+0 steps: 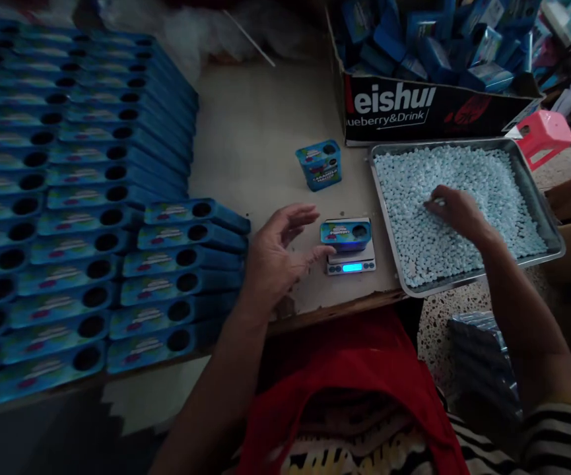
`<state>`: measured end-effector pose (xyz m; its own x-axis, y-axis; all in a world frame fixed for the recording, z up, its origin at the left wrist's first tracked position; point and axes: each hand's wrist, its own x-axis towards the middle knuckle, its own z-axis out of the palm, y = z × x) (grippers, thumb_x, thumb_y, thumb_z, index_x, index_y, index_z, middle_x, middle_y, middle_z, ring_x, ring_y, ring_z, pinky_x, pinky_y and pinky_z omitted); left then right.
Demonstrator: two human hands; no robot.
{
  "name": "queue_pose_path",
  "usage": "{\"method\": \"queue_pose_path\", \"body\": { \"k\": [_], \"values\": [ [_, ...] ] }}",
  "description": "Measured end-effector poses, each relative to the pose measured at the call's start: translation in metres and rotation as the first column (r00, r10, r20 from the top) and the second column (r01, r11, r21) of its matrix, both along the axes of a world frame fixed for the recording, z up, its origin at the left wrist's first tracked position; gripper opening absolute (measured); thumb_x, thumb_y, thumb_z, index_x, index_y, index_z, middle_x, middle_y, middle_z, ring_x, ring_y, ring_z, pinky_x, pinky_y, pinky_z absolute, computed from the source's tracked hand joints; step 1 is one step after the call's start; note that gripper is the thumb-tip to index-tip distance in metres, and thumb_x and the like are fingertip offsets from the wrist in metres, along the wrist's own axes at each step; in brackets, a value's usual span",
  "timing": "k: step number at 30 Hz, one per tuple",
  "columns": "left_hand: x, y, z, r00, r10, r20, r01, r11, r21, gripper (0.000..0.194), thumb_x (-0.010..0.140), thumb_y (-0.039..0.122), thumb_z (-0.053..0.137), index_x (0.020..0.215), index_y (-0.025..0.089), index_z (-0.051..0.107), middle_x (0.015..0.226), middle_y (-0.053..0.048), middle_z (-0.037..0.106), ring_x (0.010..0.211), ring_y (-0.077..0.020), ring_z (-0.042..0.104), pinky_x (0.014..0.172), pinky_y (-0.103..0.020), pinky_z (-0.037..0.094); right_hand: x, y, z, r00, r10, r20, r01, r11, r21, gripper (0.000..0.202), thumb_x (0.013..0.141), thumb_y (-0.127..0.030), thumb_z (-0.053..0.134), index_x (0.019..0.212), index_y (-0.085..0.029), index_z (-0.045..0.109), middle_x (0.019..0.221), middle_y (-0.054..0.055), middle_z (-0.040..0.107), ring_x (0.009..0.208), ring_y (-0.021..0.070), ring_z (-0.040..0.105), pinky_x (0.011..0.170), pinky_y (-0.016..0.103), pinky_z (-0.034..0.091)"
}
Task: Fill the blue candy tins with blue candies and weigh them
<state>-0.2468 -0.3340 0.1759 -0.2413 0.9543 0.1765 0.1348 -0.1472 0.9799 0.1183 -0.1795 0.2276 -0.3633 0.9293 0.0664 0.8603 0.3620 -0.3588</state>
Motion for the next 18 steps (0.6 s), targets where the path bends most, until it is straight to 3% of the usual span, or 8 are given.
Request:
{"method": "queue_pose_path", "body": {
  "k": [2, 4, 6, 8, 9, 11, 14, 18],
  "values": [
    [-0.009, -0.009, 0.005, 0.998, 0.059, -0.012, -0.059, 0.998, 0.004, 0.060, 0.071, 0.046, 0.102, 0.122, 0.027, 0.077, 0.118, -0.007, 0.083, 0.115, -0.0279, 0.079, 0.110, -0.050, 0.062, 0.013, 0.012, 0.009, 0.931, -0.173, -0.323, 0.125, 0.979, -0.164, 0.032, 0.090, -0.051, 0.081, 0.091, -0.022, 0.069, 0.072, 0.002, 0.063, 0.064, 0.0168, 0.054, 0.060, 0.028, 0.037],
    [-0.014, -0.016, 0.008, 0.996, 0.091, -0.017, -0.091, 0.996, 0.018, 0.050, 0.076, 0.045, 0.099, 0.117, 0.026, 0.079, 0.111, -0.005, 0.084, 0.107, -0.0249, 0.080, 0.103, -0.045, 0.064, 0.024, 0.018, 0.018, 0.759, -0.367, -0.538, 0.145, 0.900, -0.411, 0.038, 0.082, -0.055, 0.086, 0.091, -0.024, 0.066, 0.068, -0.001, 0.059, 0.055, 0.0121, 0.044, 0.052, 0.025, 0.029],
    [-0.014, -0.019, 0.011, 0.995, 0.102, -0.019, -0.101, 0.994, 0.045, 0.046, 0.077, 0.044, 0.098, 0.115, 0.025, 0.080, 0.107, -0.005, 0.084, 0.102, -0.0229, 0.081, 0.098, -0.042, 0.065, 0.030, 0.019, 0.025, 0.610, -0.529, -0.589, 0.066, 0.775, -0.628, 0.038, 0.077, -0.049, 0.090, 0.092, -0.025, 0.065, 0.065, -0.005, 0.055, 0.049, 0.0079, 0.031, 0.047, 0.023, 0.021],
    [-0.012, -0.018, 0.015, 0.996, 0.090, -0.014, -0.089, 0.992, 0.088, 0.045, 0.078, 0.042, 0.098, 0.115, 0.025, 0.080, 0.107, -0.004, 0.084, 0.100, -0.0220, 0.081, 0.096, -0.040, 0.065, 0.030, 0.014, 0.028, 0.516, -0.621, -0.589, -0.031, 0.674, -0.738, 0.036, 0.072, -0.038, 0.092, 0.089, -0.025, 0.063, 0.066, -0.007, 0.053, 0.049, 0.0057, 0.024, 0.046, 0.021, 0.020],
    [-0.011, -0.018, 0.017, 0.996, 0.084, -0.012, -0.082, 0.990, 0.114, 0.044, 0.079, 0.041, 0.098, 0.116, 0.026, 0.081, 0.107, -0.004, 0.084, 0.101, -0.0215, 0.081, 0.096, -0.039, 0.066, 0.028, 0.011, 0.028, 0.475, -0.642, -0.601, -0.069, 0.654, -0.753, 0.036, 0.070, -0.034, 0.093, 0.088, -0.025, 0.063, 0.068, -0.007, 0.055, 0.051, 0.0052, 0.028, 0.047, 0.020, 0.024],
    [-0.011, -0.017, 0.021, 0.998, 0.065, -0.002, -0.064, 0.983, 0.169, 0.042, 0.080, 0.039, 0.099, 0.116, 0.027, 0.081, 0.109, -0.003, 0.083, 0.102, -0.0209, 0.081, 0.097, -0.038, 0.067, 0.024, 0.002, 0.027, 0.414, -0.646, -0.642, -0.101, 0.668, -0.737, 0.038, 0.067, -0.030, 0.096, 0.088, -0.024, 0.064, 0.076, -0.004, 0.061, 0.057, 0.0063, 0.041, 0.051, 0.019, 0.034],
    [-0.013, -0.019, 0.024, 0.999, 0.021, 0.030, -0.027, 0.975, 0.219, 0.046, 0.077, 0.037, 0.101, 0.117, 0.027, 0.080, 0.111, -0.003, 0.082, 0.102, -0.0205, 0.081, 0.098, -0.038, 0.068, 0.018, -0.009, 0.027, 0.460, -0.572, -0.679, -0.094, 0.729, -0.678, 0.039, 0.069, -0.033, 0.099, 0.089, -0.025, 0.068, 0.085, 0.000, 0.067, 0.065, 0.0088, 0.050, 0.054, 0.021, 0.040],
    [-0.013, -0.022, 0.027, 0.999, 0.000, 0.039, -0.008, 0.981, 0.196, 0.051, 0.076, 0.040, 0.101, 0.120, 0.027, 0.078, 0.121, -0.005, 0.082, 0.111, -0.0232, 0.080, 0.102, -0.040, 0.067, 0.005, -0.019, 0.035, 0.661, -0.384, -0.644, -0.129, 0.789, -0.601, 0.039, 0.070, -0.036, 0.103, 0.087, -0.022, 0.071, 0.075, -0.001, 0.061, 0.059, 0.0075, 0.045, 0.049, 0.021, 0.033]
  ]
}}
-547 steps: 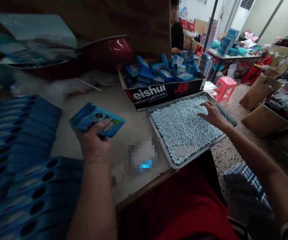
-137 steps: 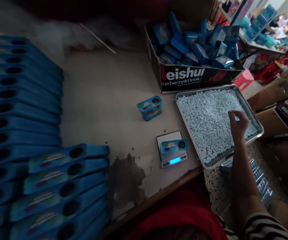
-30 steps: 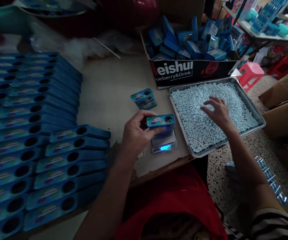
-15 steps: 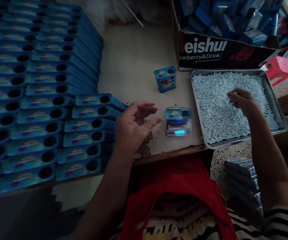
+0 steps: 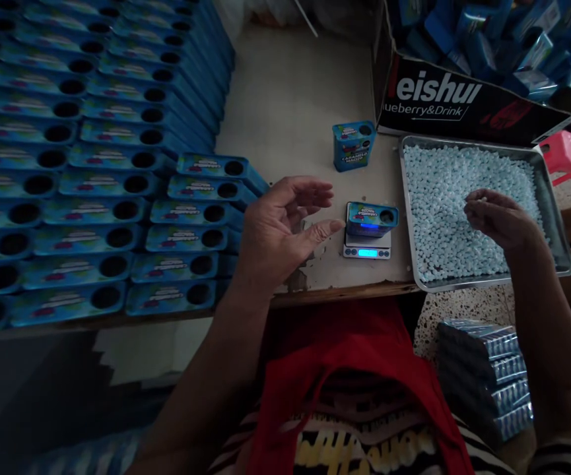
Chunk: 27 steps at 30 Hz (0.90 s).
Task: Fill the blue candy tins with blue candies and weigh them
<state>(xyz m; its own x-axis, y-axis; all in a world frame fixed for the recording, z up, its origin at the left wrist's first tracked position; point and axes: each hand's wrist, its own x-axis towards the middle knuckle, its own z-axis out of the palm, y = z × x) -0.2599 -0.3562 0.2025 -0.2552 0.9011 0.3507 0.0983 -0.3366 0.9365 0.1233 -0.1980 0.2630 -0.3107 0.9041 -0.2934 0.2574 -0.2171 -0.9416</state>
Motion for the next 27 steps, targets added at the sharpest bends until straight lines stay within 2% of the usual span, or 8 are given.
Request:
{"method": "queue_pose_path", "body": {
  "k": [6, 10, 13, 16, 18, 20, 24, 27],
  "values": [
    [0.008, -0.001, 0.000, 1.000, 0.017, -0.006, -0.017, 0.995, -0.096, 0.050, 0.077, 0.046, 0.098, 0.119, 0.029, 0.077, 0.126, -0.007, 0.081, 0.118, -0.0299, 0.078, 0.108, -0.050, 0.064, -0.061, -0.018, 0.035, 0.959, 0.277, 0.061, -0.278, 0.960, 0.025, 0.036, 0.078, -0.038, 0.101, 0.092, -0.019, 0.074, 0.069, -0.003, 0.060, 0.060, 0.0088, 0.049, 0.051, 0.021, 0.037],
    [0.008, -0.001, -0.009, 0.999, 0.010, 0.035, -0.005, 0.990, -0.139, 0.058, 0.073, 0.046, 0.099, 0.123, 0.028, 0.075, 0.122, -0.008, 0.081, 0.118, -0.0305, 0.078, 0.108, -0.049, 0.063, -0.101, -0.023, 0.056, 0.910, 0.413, 0.028, -0.413, 0.911, 0.005, 0.036, 0.082, -0.039, 0.099, 0.096, -0.019, 0.073, 0.074, -0.001, 0.065, 0.063, 0.0106, 0.054, 0.055, 0.023, 0.043],
    [0.006, -0.002, -0.017, 0.997, -0.010, 0.075, 0.023, 0.984, -0.177, 0.063, 0.071, 0.046, 0.100, 0.125, 0.028, 0.074, 0.122, -0.009, 0.080, 0.119, -0.0300, 0.078, 0.108, -0.047, 0.064, -0.118, -0.024, 0.061, 0.890, 0.456, 0.011, -0.456, 0.890, -0.003, 0.039, 0.086, -0.045, 0.097, 0.095, -0.019, 0.069, 0.076, 0.000, 0.066, 0.064, 0.0109, 0.056, 0.057, 0.024, 0.045],
    [0.005, -0.002, -0.025, 0.994, -0.034, 0.107, 0.054, 0.980, -0.191, 0.067, 0.070, 0.045, 0.100, 0.128, 0.029, 0.072, 0.126, -0.010, 0.079, 0.119, -0.0304, 0.078, 0.109, -0.049, 0.064, -0.126, -0.028, 0.058, 0.880, 0.472, 0.055, -0.474, 0.880, 0.023, 0.041, 0.090, -0.052, 0.093, 0.093, -0.020, 0.066, 0.076, -0.001, 0.064, 0.062, 0.0106, 0.053, 0.057, 0.025, 0.042],
    [0.004, -0.001, -0.029, 0.992, -0.046, 0.119, 0.069, 0.978, -0.198, 0.069, 0.069, 0.044, 0.100, 0.131, 0.029, 0.071, 0.129, -0.010, 0.079, 0.118, -0.0303, 0.078, 0.109, -0.050, 0.064, -0.131, -0.032, 0.055, 0.867, 0.478, 0.143, -0.490, 0.869, 0.067, 0.039, 0.095, -0.052, 0.087, 0.092, -0.020, 0.065, 0.073, -0.002, 0.063, 0.060, 0.0104, 0.049, 0.056, 0.025, 0.038],
    [0.004, -0.001, -0.033, 0.990, -0.058, 0.128, 0.084, 0.974, -0.211, 0.070, 0.070, 0.043, 0.099, 0.133, 0.028, 0.070, 0.131, -0.011, 0.078, 0.118, -0.0300, 0.078, 0.109, -0.051, 0.065, -0.137, -0.037, 0.054, 0.817, 0.482, 0.316, -0.538, 0.834, 0.122, 0.031, 0.099, -0.047, 0.081, 0.092, -0.020, 0.066, 0.070, -0.003, 0.061, 0.060, 0.0110, 0.048, 0.057, 0.026, 0.035],
    [0.005, 0.000, -0.036, 0.985, -0.083, 0.151, 0.117, 0.965, -0.233, 0.072, 0.070, 0.042, 0.098, 0.134, 0.026, 0.070, 0.136, -0.012, 0.076, 0.116, -0.0290, 0.078, 0.111, -0.055, 0.064, -0.149, -0.047, 0.056, 0.610, 0.386, 0.692, -0.685, 0.696, 0.215, 0.010, 0.099, -0.027, 0.073, 0.093, -0.020, 0.072, 0.073, -0.002, 0.064, 0.069, 0.0141, 0.054, 0.067, 0.028, 0.034],
    [0.005, -0.001, -0.037, 0.983, -0.098, 0.157, 0.135, 0.961, -0.240, 0.071, 0.071, 0.042, 0.098, 0.134, 0.026, 0.071, 0.142, -0.013, 0.073, 0.115, -0.0283, 0.077, 0.110, -0.055, 0.064, -0.156, -0.051, 0.059, 0.514, 0.329, 0.792, -0.740, 0.638, 0.215, 0.004, 0.097, -0.021, 0.070, 0.096, -0.022, 0.074, 0.076, -0.001, 0.068, 0.074, 0.0163, 0.059, 0.071, 0.029, 0.036]
  ]
}}
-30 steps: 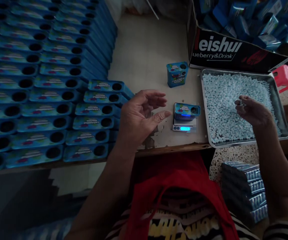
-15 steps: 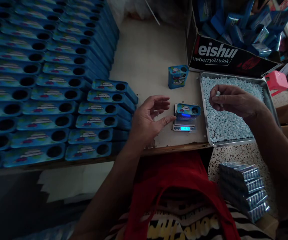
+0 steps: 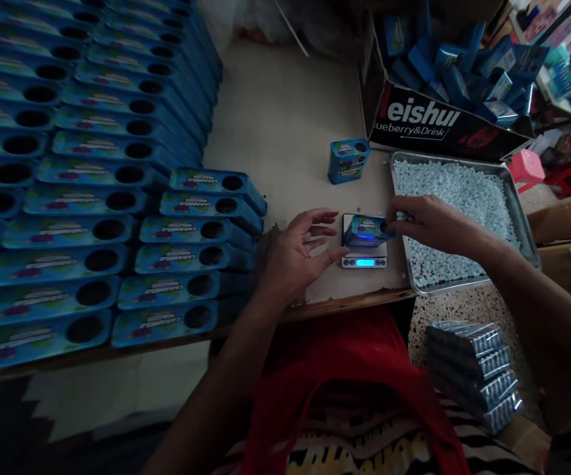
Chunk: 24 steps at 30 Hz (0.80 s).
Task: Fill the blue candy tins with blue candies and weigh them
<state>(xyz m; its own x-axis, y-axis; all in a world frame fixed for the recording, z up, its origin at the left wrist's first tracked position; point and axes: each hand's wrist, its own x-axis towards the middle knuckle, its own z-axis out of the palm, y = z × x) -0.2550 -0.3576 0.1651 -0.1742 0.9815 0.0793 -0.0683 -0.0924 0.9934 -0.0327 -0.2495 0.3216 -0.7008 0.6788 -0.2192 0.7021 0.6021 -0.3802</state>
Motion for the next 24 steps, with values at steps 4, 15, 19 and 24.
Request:
{"method": "queue_pose_path", "body": {
  "k": [4, 15, 19, 24],
  "values": [
    [-0.001, -0.001, -0.002, 1.000, 0.001, 0.004, -0.001, 1.000, 0.003, 0.068, 0.072, 0.046, 0.099, 0.132, 0.027, 0.073, 0.144, -0.012, 0.071, 0.114, -0.0276, 0.077, 0.110, -0.055, 0.064, -0.003, -0.002, 0.002, 0.999, 0.019, 0.032, -0.019, 1.000, 0.000, 0.011, 0.093, -0.017, 0.073, 0.101, -0.023, 0.077, 0.081, -0.001, 0.071, 0.075, 0.0164, 0.062, 0.072, 0.029, 0.038],
    [-0.004, 0.002, -0.008, 0.999, 0.001, 0.042, 0.000, 1.000, -0.027, 0.072, 0.069, 0.045, 0.100, 0.132, 0.025, 0.073, 0.144, -0.015, 0.068, 0.115, -0.0299, 0.078, 0.109, -0.060, 0.064, -0.014, 0.003, 0.001, 0.993, -0.069, -0.100, 0.064, 0.996, -0.059, 0.008, 0.088, -0.014, 0.079, 0.091, -0.020, 0.075, 0.079, 0.000, 0.069, 0.074, 0.0146, 0.059, 0.069, 0.029, 0.039],
    [-0.006, 0.001, -0.007, 0.998, 0.020, 0.056, -0.017, 0.999, -0.050, 0.062, 0.074, 0.042, 0.096, 0.128, 0.023, 0.072, 0.137, -0.015, 0.075, 0.111, -0.0294, 0.079, 0.104, -0.057, 0.067, 0.009, 0.022, -0.005, 0.843, -0.381, -0.379, 0.207, 0.881, -0.426, 0.011, 0.093, -0.026, 0.082, 0.091, -0.020, 0.073, 0.077, -0.001, 0.064, 0.068, 0.0114, 0.053, 0.061, 0.024, 0.043],
    [0.000, -0.006, 0.006, 0.995, 0.103, 0.016, -0.103, 0.994, -0.028, 0.053, 0.077, 0.044, 0.095, 0.120, 0.021, 0.074, 0.120, -0.010, 0.080, 0.107, -0.0270, 0.080, 0.100, -0.048, 0.069, 0.088, 0.045, -0.039, 0.348, -0.828, -0.440, 0.429, 0.558, -0.710, 0.012, 0.095, -0.025, 0.077, 0.089, -0.021, 0.067, 0.082, 0.001, 0.061, 0.069, 0.0100, 0.059, 0.063, 0.019, 0.056]
  ]
}}
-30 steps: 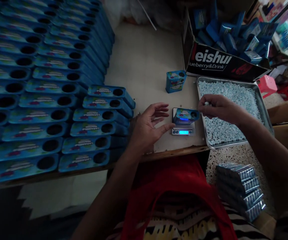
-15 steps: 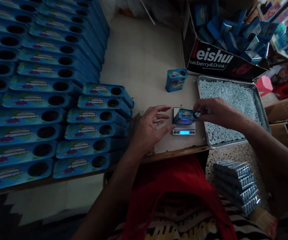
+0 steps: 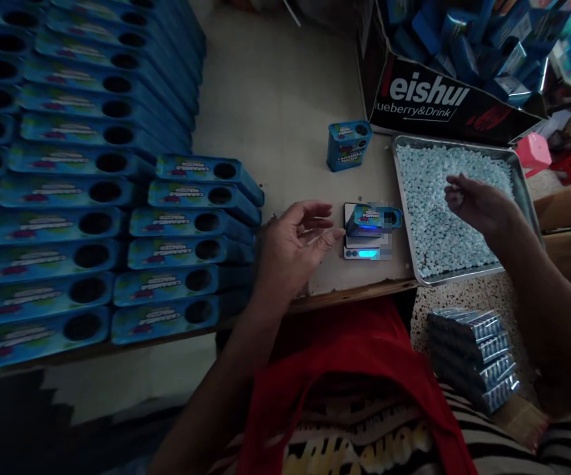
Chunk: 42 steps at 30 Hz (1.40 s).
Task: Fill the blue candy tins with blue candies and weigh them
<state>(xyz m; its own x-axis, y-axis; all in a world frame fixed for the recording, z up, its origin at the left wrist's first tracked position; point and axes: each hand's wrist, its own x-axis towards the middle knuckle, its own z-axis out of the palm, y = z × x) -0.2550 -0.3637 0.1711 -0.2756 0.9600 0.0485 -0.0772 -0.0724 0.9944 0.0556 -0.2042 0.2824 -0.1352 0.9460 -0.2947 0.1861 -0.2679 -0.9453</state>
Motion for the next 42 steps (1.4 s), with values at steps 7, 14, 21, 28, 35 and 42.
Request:
{"method": "queue_pose_path", "body": {
  "k": [7, 14, 21, 28, 35, 42],
  "values": [
    [0.011, -0.003, 0.014, 0.996, 0.025, -0.080, -0.025, 1.000, 0.001, 0.051, 0.080, 0.049, 0.095, 0.119, 0.023, 0.074, 0.123, -0.009, 0.080, 0.115, -0.0282, 0.078, 0.107, -0.047, 0.067, 0.032, -0.023, -0.026, 0.981, 0.177, 0.076, -0.166, 0.977, -0.130, 0.017, 0.089, -0.017, 0.080, 0.104, -0.019, 0.073, 0.095, 0.010, 0.075, 0.073, 0.0162, 0.070, 0.066, 0.026, 0.067],
    [0.004, -0.008, 0.017, 0.982, 0.159, -0.098, -0.152, 0.986, 0.072, 0.055, 0.075, 0.049, 0.100, 0.117, 0.027, 0.072, 0.121, -0.006, 0.077, 0.111, -0.0268, 0.080, 0.104, -0.046, 0.068, -0.034, -0.024, 0.012, 0.856, 0.516, 0.034, -0.509, 0.853, -0.116, 0.034, 0.087, -0.037, 0.099, 0.081, -0.017, 0.072, 0.063, -0.001, 0.062, 0.044, 0.0049, 0.042, 0.037, 0.019, 0.027],
    [0.011, -0.016, 0.008, 0.989, 0.098, -0.110, -0.097, 0.995, 0.011, 0.052, 0.080, 0.046, 0.095, 0.122, 0.028, 0.071, 0.129, -0.009, 0.078, 0.119, -0.0305, 0.078, 0.109, -0.050, 0.066, -0.069, -0.019, 0.031, 0.816, 0.573, -0.079, -0.577, 0.798, -0.174, 0.023, 0.088, -0.021, 0.095, 0.090, -0.015, 0.074, 0.072, 0.001, 0.069, 0.057, 0.0089, 0.060, 0.051, 0.020, 0.047],
    [0.012, -0.005, 0.022, 0.927, 0.054, -0.371, -0.042, 0.998, 0.040, 0.063, 0.083, 0.042, 0.093, 0.138, 0.026, 0.066, 0.141, -0.011, 0.074, 0.134, -0.0333, 0.071, 0.116, -0.055, 0.060, -0.069, -0.018, 0.032, 0.765, 0.633, 0.115, -0.628, 0.774, -0.082, 0.024, 0.084, -0.024, 0.097, 0.093, -0.017, 0.076, 0.072, 0.001, 0.073, 0.061, 0.0117, 0.065, 0.051, 0.022, 0.046],
    [0.032, 0.018, 0.050, 0.623, -0.005, -0.782, 0.058, 0.998, 0.040, 0.095, 0.072, 0.023, 0.101, 0.154, 0.027, 0.055, 0.160, -0.013, 0.062, 0.150, -0.0403, 0.057, 0.127, -0.056, 0.048, -0.068, -0.017, 0.031, 0.749, 0.619, 0.237, -0.642, 0.767, 0.025, 0.025, 0.084, -0.032, 0.096, 0.094, -0.020, 0.077, 0.070, 0.001, 0.073, 0.059, 0.0134, 0.063, 0.053, 0.025, 0.047],
    [0.039, 0.014, 0.044, 0.583, -0.098, -0.807, 0.005, 0.993, -0.117, 0.090, 0.077, 0.027, 0.099, 0.154, 0.025, 0.053, 0.156, -0.016, 0.064, 0.143, -0.0405, 0.062, 0.118, -0.054, 0.054, -0.085, -0.033, 0.029, 0.429, 0.490, 0.759, -0.805, 0.589, 0.074, 0.021, 0.087, -0.012, 0.080, 0.106, -0.019, 0.086, 0.074, -0.003, 0.072, 0.064, 0.0117, 0.064, 0.070, 0.027, 0.045]
  ]
}}
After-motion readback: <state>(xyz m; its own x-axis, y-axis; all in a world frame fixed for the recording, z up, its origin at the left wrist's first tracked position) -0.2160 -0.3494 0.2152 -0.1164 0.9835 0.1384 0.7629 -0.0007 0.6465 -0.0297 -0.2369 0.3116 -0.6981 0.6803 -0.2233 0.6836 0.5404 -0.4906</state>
